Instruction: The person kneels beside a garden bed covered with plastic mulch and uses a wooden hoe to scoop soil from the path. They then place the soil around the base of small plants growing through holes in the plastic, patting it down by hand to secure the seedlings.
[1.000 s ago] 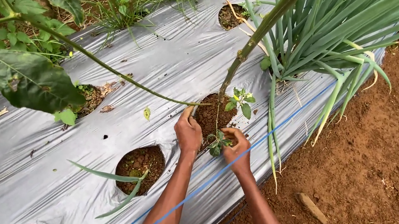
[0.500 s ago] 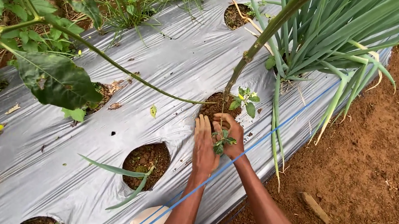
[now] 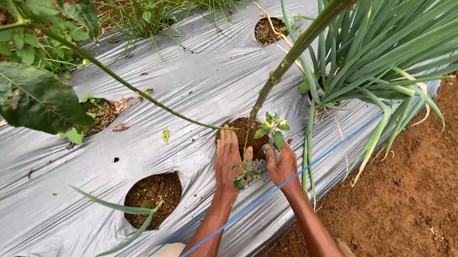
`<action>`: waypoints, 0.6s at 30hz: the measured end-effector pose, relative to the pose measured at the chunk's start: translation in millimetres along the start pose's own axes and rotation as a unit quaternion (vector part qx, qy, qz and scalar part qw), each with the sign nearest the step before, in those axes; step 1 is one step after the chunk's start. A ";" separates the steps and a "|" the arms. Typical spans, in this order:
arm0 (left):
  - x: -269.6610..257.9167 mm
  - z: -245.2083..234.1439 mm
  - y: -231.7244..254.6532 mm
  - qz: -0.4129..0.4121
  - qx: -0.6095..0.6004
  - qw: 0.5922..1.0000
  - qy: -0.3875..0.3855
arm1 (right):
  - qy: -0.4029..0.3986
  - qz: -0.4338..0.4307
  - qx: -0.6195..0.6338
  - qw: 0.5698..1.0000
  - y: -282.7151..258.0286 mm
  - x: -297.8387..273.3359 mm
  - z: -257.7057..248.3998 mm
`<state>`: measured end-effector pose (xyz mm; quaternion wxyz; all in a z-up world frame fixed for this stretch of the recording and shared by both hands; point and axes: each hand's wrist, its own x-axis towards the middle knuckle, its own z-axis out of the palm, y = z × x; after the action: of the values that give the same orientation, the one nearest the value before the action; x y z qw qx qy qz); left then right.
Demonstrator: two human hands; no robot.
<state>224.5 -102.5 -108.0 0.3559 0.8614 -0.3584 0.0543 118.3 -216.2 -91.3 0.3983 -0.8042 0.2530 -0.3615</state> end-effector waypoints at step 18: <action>22.1 -20.7 -4.7 -0.005 0.030 0.994 -0.108 | 0.002 0.018 -0.003 1.000 -25.6 30.5 44.4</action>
<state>247.2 -99.4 -87.7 0.2896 0.8741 -0.3887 -0.0307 174.7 -202.9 -77.4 0.4014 -0.7999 0.2697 -0.3554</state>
